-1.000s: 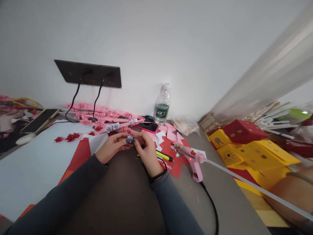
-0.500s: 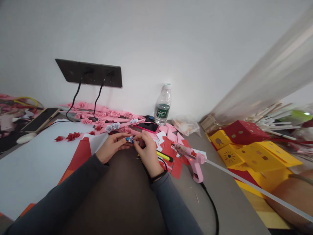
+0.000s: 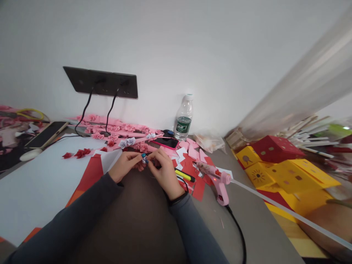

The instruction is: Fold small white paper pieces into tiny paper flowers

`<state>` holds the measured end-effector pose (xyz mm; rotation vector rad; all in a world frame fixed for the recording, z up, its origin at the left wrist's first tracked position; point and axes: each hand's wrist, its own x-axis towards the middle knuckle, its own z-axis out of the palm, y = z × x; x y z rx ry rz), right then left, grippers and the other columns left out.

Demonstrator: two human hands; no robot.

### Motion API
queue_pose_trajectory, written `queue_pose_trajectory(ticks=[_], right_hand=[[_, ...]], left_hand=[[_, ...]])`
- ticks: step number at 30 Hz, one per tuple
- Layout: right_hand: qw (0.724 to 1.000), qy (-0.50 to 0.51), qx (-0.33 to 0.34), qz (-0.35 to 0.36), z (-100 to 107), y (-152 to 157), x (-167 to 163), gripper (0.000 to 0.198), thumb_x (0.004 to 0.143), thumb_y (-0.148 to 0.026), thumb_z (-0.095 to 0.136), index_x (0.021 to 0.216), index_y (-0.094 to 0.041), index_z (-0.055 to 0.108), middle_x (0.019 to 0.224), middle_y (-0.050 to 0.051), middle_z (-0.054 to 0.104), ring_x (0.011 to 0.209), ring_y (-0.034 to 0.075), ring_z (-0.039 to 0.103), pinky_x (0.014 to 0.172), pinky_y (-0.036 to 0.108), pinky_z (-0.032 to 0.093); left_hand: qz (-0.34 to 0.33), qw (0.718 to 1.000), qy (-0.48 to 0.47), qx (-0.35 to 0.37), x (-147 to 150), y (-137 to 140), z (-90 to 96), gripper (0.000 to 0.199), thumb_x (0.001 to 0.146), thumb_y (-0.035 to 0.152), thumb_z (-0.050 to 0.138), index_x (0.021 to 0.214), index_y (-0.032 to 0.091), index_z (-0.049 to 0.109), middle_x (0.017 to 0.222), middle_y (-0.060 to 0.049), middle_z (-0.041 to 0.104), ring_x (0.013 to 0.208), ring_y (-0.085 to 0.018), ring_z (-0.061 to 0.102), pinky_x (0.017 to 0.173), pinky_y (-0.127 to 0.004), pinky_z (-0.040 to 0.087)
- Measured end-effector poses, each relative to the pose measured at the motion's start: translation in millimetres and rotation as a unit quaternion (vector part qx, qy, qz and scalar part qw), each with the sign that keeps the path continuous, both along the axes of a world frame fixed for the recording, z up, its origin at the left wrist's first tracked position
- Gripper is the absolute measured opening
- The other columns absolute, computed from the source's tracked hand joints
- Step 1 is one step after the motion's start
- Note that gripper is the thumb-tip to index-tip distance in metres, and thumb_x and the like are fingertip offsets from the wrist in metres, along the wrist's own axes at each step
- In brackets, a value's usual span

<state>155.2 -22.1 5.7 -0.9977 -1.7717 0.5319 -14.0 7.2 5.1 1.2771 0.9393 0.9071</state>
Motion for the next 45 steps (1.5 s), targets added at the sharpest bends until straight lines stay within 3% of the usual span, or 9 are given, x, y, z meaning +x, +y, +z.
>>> queue_pose_trajectory(ticks=[11, 20, 28, 37, 45], right_hand=[[1.0, -0.005, 0.0, 0.005, 0.0, 0.5, 1.8, 0.012, 0.087, -0.011, 0.054, 0.082, -0.021, 0.059, 0.08, 0.002, 0.056, 0.066, 0.016, 0.05, 0.059, 0.028, 0.041], [0.988, 0.121, -0.052, -0.075, -11.9, 4.0, 1.3, 0.009, 0.09, -0.023, 0.053, 0.096, -0.021, 0.059, 0.08, 0.001, 0.061, 0.065, 0.016, 0.054, 0.058, 0.028, 0.043], [0.997, 0.048, -0.038, -0.044, -11.4, 7.1, 1.8, 0.015, 0.085, -0.018, 0.059, 0.099, -0.022, 0.061, 0.077, -0.001, 0.054, 0.057, 0.013, 0.045, 0.052, 0.027, 0.037], [0.993, 0.087, -0.06, -0.061, -13.1, 6.2, 2.6, 0.014, 0.088, -0.018, 0.051, 0.099, -0.021, 0.061, 0.087, 0.003, 0.061, 0.067, 0.016, 0.055, 0.058, 0.028, 0.043], [0.995, 0.071, -0.057, -0.043, -10.1, 5.1, 1.4, 0.014, 0.089, -0.021, 0.053, 0.1, -0.021, 0.062, 0.087, 0.003, 0.062, 0.067, 0.016, 0.055, 0.058, 0.029, 0.043]], left_hand=[[0.001, 0.999, -0.033, -0.019, 3.3, -1.5, 0.4, 0.034, 0.072, 0.046, 0.077, 0.071, 0.012, 0.072, 0.061, -0.004, 0.068, 0.053, -0.012, 0.062, 0.055, -0.024, 0.052], [0.032, 0.985, -0.124, -0.113, 7.2, -1.3, 4.8, 0.031, 0.071, 0.037, 0.082, 0.09, 0.013, 0.072, 0.079, -0.007, 0.075, 0.065, -0.012, 0.068, 0.063, -0.022, 0.056], [0.04, 0.985, -0.13, -0.108, 6.4, -1.5, 3.1, 0.023, 0.072, 0.022, 0.08, 0.092, 0.013, 0.072, 0.088, -0.006, 0.075, 0.073, -0.014, 0.072, 0.068, -0.023, 0.058], [0.04, 0.979, -0.142, -0.142, 7.9, -3.2, 11.3, 0.015, 0.076, 0.016, 0.076, 0.087, 0.013, 0.066, 0.089, -0.006, 0.075, 0.078, -0.016, 0.075, 0.067, -0.023, 0.058], [0.053, 0.975, -0.163, -0.139, 6.4, -2.1, 8.7, 0.019, 0.073, 0.016, 0.079, 0.085, 0.014, 0.065, 0.084, -0.004, 0.074, 0.075, -0.013, 0.072, 0.069, -0.023, 0.057]])
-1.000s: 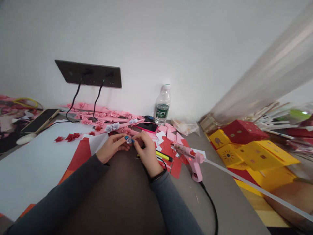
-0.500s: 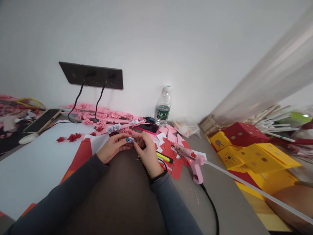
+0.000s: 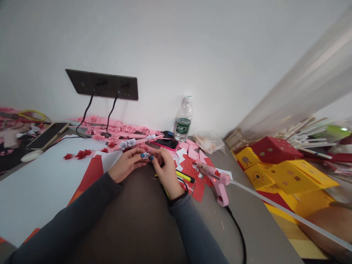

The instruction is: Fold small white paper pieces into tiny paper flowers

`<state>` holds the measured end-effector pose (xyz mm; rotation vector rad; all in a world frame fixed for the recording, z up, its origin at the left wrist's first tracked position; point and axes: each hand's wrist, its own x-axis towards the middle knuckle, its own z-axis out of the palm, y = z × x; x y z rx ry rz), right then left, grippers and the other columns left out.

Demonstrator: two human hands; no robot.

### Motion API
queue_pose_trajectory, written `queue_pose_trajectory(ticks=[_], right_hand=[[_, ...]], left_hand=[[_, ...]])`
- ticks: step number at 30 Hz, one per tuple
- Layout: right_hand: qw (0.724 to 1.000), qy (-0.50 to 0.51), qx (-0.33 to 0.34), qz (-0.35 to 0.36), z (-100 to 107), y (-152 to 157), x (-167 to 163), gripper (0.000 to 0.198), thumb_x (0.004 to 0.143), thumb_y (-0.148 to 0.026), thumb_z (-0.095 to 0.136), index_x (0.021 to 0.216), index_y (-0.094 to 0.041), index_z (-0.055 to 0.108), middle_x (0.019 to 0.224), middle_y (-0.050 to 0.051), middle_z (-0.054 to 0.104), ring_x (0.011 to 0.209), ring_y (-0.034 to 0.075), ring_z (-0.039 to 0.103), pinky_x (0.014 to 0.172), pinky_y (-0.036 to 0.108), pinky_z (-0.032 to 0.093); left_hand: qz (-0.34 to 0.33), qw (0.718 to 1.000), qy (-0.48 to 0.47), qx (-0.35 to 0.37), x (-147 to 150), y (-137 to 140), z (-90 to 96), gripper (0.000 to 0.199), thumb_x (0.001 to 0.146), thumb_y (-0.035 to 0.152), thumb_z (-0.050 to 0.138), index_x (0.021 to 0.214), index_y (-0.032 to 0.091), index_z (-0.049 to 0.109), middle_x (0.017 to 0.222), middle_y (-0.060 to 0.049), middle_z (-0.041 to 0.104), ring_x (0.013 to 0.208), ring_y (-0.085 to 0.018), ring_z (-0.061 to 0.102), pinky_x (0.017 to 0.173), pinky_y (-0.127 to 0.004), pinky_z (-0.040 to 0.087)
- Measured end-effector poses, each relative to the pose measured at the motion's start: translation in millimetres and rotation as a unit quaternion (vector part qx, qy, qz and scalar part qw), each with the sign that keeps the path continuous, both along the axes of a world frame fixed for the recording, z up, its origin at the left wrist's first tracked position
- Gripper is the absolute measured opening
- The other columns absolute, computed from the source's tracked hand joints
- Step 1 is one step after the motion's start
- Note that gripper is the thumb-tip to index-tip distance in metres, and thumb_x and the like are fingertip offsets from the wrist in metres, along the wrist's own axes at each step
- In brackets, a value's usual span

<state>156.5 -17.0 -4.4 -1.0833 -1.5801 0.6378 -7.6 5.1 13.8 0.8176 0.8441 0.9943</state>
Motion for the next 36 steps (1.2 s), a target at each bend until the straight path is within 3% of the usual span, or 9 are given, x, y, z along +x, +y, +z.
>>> queue_pose_trajectory(ticks=[6, 14, 21, 24, 28, 31, 33, 36], right_hand=[[0.999, -0.028, 0.011, 0.018, 1.0, 2.2, 1.1, 0.015, 0.084, -0.018, 0.061, 0.098, -0.021, 0.063, 0.077, -0.001, 0.054, 0.059, 0.014, 0.045, 0.054, 0.027, 0.037], [0.999, -0.03, 0.016, 0.022, -1.5, 4.9, 1.0, 0.025, 0.08, -0.013, 0.064, 0.103, -0.022, 0.066, 0.079, -0.001, 0.051, 0.061, 0.014, 0.045, 0.054, 0.027, 0.037], [0.999, -0.031, 0.02, 0.032, -5.0, 6.2, 1.4, 0.033, 0.082, -0.012, 0.059, 0.111, -0.023, 0.068, 0.081, 0.001, 0.05, 0.061, 0.014, 0.045, 0.054, 0.027, 0.039], [0.999, -0.007, 0.012, 0.031, -5.4, 5.3, 0.7, 0.038, 0.083, -0.013, 0.056, 0.118, -0.024, 0.062, 0.086, 0.001, 0.055, 0.063, 0.014, 0.049, 0.057, 0.027, 0.043], [0.999, 0.035, -0.003, 0.008, -7.7, 5.4, -0.6, 0.033, 0.086, -0.017, 0.054, 0.119, -0.022, 0.056, 0.088, 0.001, 0.058, 0.063, 0.013, 0.052, 0.057, 0.027, 0.043], [0.999, 0.035, -0.006, 0.002, -8.7, 5.2, -1.2, 0.031, 0.087, -0.018, 0.053, 0.118, -0.021, 0.055, 0.088, 0.001, 0.058, 0.064, 0.013, 0.052, 0.057, 0.026, 0.043], [0.999, 0.031, -0.006, -0.002, -8.1, 4.6, -1.5, 0.031, 0.087, -0.017, 0.052, 0.117, -0.021, 0.055, 0.087, 0.001, 0.058, 0.064, 0.013, 0.052, 0.058, 0.026, 0.043], [1.0, 0.03, -0.006, -0.004, -6.1, 3.5, -1.8, 0.031, 0.087, -0.017, 0.051, 0.117, -0.021, 0.055, 0.087, 0.001, 0.058, 0.065, 0.014, 0.052, 0.058, 0.026, 0.043]], left_hand=[[0.002, 1.0, -0.006, 0.009, 0.6, 0.6, -1.5, 0.025, 0.066, 0.019, 0.084, 0.082, 0.014, 0.067, 0.084, -0.001, 0.071, 0.075, -0.011, 0.068, 0.068, -0.022, 0.057], [-0.01, 1.0, 0.002, 0.026, -1.5, 1.7, -4.3, 0.031, 0.066, 0.022, 0.085, 0.09, 0.014, 0.068, 0.096, -0.006, 0.073, 0.088, -0.015, 0.068, 0.075, -0.025, 0.056], [-0.016, 0.993, 0.064, 0.1, -0.7, 0.2, -8.5, 0.035, 0.066, 0.024, 0.082, 0.096, 0.015, 0.068, 0.102, -0.007, 0.072, 0.094, -0.019, 0.067, 0.078, -0.028, 0.055], [0.014, 0.984, 0.081, 0.158, -1.7, 1.5, -8.1, 0.03, 0.072, 0.027, 0.076, 0.098, 0.016, 0.068, 0.105, -0.008, 0.072, 0.094, -0.019, 0.068, 0.08, -0.03, 0.056], [0.151, 0.954, 0.122, 0.227, -9.5, 7.5, -5.2, 0.024, 0.074, 0.025, 0.071, 0.096, 0.018, 0.063, 0.087, -0.002, 0.07, 0.078, -0.015, 0.067, 0.077, -0.028, 0.055], [0.246, 0.924, 0.15, 0.252, -16.3, 11.5, -2.9, 0.022, 0.076, 0.025, 0.068, 0.097, 0.019, 0.061, 0.091, -0.003, 0.067, 0.084, -0.017, 0.066, 0.082, -0.029, 0.053], [0.249, 0.903, 0.208, 0.282, -18.5, 11.8, -1.9, 0.018, 0.079, 0.026, 0.066, 0.096, 0.02, 0.063, 0.091, -0.003, 0.066, 0.086, -0.018, 0.065, 0.081, -0.029, 0.052], [0.178, 0.844, 0.346, 0.369, -18.1, 10.1, -2.2, 0.009, 0.081, 0.021, 0.063, 0.089, 0.02, 0.068, 0.086, -0.004, 0.066, 0.081, -0.019, 0.062, 0.077, -0.029, 0.05]])
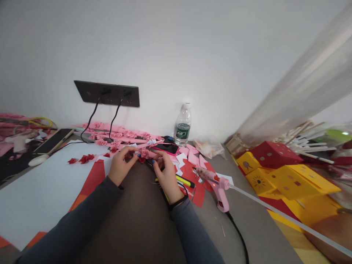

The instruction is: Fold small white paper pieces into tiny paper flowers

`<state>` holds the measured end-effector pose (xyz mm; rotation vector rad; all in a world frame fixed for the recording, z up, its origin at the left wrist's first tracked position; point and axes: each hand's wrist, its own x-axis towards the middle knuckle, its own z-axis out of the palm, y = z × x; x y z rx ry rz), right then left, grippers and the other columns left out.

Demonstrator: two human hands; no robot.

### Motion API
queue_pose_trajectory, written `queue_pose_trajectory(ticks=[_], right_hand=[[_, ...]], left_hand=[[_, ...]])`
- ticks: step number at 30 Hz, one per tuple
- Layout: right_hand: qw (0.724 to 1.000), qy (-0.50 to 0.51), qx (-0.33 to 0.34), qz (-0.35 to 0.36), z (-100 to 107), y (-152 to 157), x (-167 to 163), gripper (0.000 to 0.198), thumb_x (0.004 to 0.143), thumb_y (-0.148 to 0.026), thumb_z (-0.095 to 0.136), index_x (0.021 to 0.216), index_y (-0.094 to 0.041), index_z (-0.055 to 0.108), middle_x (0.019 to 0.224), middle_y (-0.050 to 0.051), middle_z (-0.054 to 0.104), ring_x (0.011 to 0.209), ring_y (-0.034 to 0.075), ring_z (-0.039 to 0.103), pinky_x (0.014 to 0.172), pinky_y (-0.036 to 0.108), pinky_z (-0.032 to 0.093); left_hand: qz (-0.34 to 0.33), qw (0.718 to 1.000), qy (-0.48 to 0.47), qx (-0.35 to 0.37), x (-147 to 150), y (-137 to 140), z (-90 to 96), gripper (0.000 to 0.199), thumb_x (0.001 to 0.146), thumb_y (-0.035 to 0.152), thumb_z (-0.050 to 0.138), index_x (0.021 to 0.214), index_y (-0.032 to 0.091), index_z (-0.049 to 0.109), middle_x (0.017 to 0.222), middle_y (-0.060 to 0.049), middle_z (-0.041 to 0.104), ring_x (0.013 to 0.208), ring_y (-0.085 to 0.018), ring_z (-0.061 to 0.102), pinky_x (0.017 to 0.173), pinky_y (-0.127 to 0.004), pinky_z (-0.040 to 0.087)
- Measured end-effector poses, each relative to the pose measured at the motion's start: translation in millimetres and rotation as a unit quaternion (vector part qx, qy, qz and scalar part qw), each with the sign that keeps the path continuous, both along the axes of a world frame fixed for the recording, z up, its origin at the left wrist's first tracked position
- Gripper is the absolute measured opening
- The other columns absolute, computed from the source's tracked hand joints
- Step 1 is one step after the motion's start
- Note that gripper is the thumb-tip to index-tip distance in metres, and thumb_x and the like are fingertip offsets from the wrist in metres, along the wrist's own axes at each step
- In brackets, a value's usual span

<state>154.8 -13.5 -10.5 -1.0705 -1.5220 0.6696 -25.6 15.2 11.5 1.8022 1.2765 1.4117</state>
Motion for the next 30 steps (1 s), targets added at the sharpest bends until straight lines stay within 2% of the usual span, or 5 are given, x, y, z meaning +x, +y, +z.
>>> queue_pose_trajectory(ticks=[6, 12, 19, 23, 30], right_hand=[[1.0, 0.007, 0.003, -0.002, 0.2, 0.1, 0.0, 0.031, 0.085, -0.015, 0.05, 0.116, -0.022, 0.055, 0.088, 0.002, 0.059, 0.066, 0.014, 0.054, 0.06, 0.027, 0.045], [1.0, 0.011, -0.001, -0.005, -1.9, 1.7, -0.3, 0.03, 0.085, -0.016, 0.05, 0.114, -0.021, 0.056, 0.086, 0.002, 0.059, 0.064, 0.014, 0.053, 0.058, 0.026, 0.044], [1.0, 0.012, -0.007, -0.004, -3.2, 3.7, -0.2, 0.03, 0.085, -0.017, 0.049, 0.114, -0.02, 0.055, 0.086, 0.002, 0.058, 0.064, 0.013, 0.051, 0.056, 0.025, 0.042], [1.0, 0.01, -0.005, 0.002, -3.9, 4.5, 0.1, 0.03, 0.084, -0.017, 0.05, 0.114, -0.019, 0.054, 0.085, 0.001, 0.057, 0.062, 0.013, 0.05, 0.055, 0.025, 0.04], [1.0, 0.026, 0.0, 0.017, -7.8, 6.9, -1.3, 0.029, 0.085, -0.02, 0.051, 0.114, -0.02, 0.053, 0.084, 0.001, 0.056, 0.059, 0.012, 0.048, 0.054, 0.025, 0.038]], left_hand=[[-0.002, 0.975, 0.214, 0.066, 1.5, -0.8, -6.7, 0.01, 0.08, 0.015, 0.064, 0.082, 0.019, 0.073, 0.084, -0.006, 0.063, 0.086, -0.023, 0.061, 0.081, -0.036, 0.048], [0.035, 0.973, 0.218, 0.073, -4.0, -0.2, -0.1, 0.021, 0.083, 0.01, 0.056, 0.097, 0.018, 0.07, 0.089, -0.007, 0.067, 0.086, -0.023, 0.064, 0.079, -0.034, 0.049], [0.106, 0.954, 0.276, 0.054, -17.8, -1.0, 27.3, 0.026, 0.081, 0.011, 0.056, 0.101, 0.02, 0.069, 0.1, -0.009, 0.069, 0.092, -0.028, 0.064, 0.083, -0.038, 0.046], [0.128, 0.912, 0.389, -0.019, -43.6, -0.5, 41.8, 0.017, 0.074, 0.013, 0.064, 0.089, 0.019, 0.068, 0.096, -0.011, 0.07, 0.088, -0.03, 0.065, 0.077, -0.038, 0.047], [0.078, 0.871, 0.45, -0.18, -82.3, 2.3, 46.5, 0.023, 0.067, 0.02, 0.069, 0.089, 0.022, 0.062, 0.088, -0.006, 0.073, 0.086, -0.027, 0.068, 0.07, -0.031, 0.046]])
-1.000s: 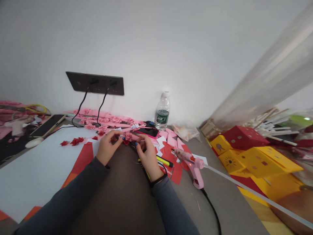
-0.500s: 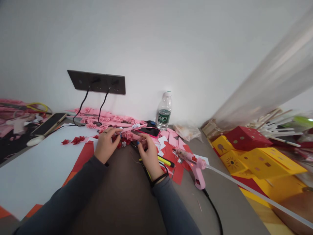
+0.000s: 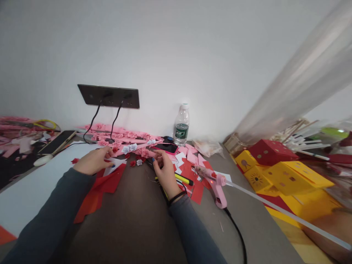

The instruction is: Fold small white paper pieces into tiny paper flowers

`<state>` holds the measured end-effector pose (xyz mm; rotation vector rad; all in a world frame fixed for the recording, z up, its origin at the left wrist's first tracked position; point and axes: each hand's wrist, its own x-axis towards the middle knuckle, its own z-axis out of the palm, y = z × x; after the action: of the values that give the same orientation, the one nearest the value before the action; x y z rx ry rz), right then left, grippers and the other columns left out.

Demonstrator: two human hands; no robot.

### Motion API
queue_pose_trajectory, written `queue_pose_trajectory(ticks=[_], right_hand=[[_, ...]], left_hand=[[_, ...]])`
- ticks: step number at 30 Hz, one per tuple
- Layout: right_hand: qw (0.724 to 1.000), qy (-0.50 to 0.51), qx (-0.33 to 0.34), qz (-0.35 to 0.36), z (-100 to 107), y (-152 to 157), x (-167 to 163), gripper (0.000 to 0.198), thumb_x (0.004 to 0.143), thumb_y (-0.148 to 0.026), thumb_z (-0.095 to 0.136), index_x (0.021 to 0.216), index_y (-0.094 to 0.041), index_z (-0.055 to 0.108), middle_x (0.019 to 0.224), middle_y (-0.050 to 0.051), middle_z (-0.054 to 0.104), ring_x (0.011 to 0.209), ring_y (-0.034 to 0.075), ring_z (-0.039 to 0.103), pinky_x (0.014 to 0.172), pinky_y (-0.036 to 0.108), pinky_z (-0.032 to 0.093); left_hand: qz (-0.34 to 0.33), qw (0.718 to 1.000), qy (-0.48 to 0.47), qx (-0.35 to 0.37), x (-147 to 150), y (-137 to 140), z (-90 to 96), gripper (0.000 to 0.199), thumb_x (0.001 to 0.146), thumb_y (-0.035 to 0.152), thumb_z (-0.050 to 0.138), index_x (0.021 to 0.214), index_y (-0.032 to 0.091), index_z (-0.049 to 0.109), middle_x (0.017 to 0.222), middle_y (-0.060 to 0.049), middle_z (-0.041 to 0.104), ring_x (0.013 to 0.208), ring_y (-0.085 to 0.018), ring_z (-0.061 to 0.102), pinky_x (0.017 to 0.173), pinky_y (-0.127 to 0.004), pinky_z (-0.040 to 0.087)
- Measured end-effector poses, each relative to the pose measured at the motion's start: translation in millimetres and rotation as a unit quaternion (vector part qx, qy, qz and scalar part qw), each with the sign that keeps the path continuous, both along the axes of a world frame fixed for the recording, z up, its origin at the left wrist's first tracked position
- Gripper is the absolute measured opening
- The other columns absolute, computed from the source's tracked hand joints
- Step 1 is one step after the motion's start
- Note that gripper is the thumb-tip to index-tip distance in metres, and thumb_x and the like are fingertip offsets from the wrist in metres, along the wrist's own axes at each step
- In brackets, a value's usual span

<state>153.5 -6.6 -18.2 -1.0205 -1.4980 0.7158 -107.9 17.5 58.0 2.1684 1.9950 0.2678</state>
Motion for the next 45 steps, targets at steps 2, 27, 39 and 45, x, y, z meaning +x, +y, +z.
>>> queue_pose_trajectory(ticks=[2, 27, 39, 45], right_hand=[[1.0, -0.001, 0.0, 0.001, -1.0, 0.2, -0.2, 0.028, 0.085, -0.02, 0.051, 0.113, -0.02, 0.053, 0.084, 0.001, 0.055, 0.06, 0.013, 0.048, 0.055, 0.025, 0.039], [1.0, -0.022, 0.0, 0.01, -1.1, -0.7, 0.2, 0.027, 0.087, -0.021, 0.051, 0.114, -0.02, 0.053, 0.084, 0.001, 0.055, 0.06, 0.013, 0.046, 0.055, 0.026, 0.038], [0.989, 0.078, -0.003, 0.127, 11.0, -11.0, -0.9, 0.032, 0.093, -0.047, 0.053, 0.111, -0.021, 0.06, 0.091, 0.005, 0.064, 0.079, 0.019, 0.06, 0.071, 0.031, 0.048], [0.986, 0.083, -0.06, 0.129, 11.7, -8.4, -1.4, 0.037, 0.083, -0.056, 0.065, 0.073, -0.021, 0.06, 0.07, 0.001, 0.058, 0.068, 0.018, 0.053, 0.061, 0.028, 0.043]], left_hand=[[0.007, 0.999, 0.026, -0.044, -0.8, 0.0, -1.4, 0.023, 0.071, 0.023, 0.068, 0.093, 0.022, 0.061, 0.093, -0.007, 0.073, 0.09, -0.027, 0.068, 0.072, -0.031, 0.046], [0.01, 0.968, -0.224, 0.116, -3.6, -17.3, 3.1, 0.016, 0.069, 0.037, 0.066, 0.07, 0.022, 0.072, 0.079, -0.005, 0.077, 0.073, -0.024, 0.068, 0.071, -0.031, 0.05], [-0.033, 0.886, -0.442, 0.138, 27.8, -44.0, 15.5, 0.018, 0.071, 0.034, 0.075, 0.082, 0.02, 0.074, 0.088, -0.007, 0.078, 0.083, -0.023, 0.073, 0.081, -0.033, 0.059], [-0.059, 0.867, -0.482, 0.112, 52.6, -46.5, -8.5, 0.014, 0.075, 0.03, 0.071, 0.084, 0.019, 0.073, 0.088, -0.006, 0.075, 0.082, -0.021, 0.071, 0.076, -0.031, 0.061]])
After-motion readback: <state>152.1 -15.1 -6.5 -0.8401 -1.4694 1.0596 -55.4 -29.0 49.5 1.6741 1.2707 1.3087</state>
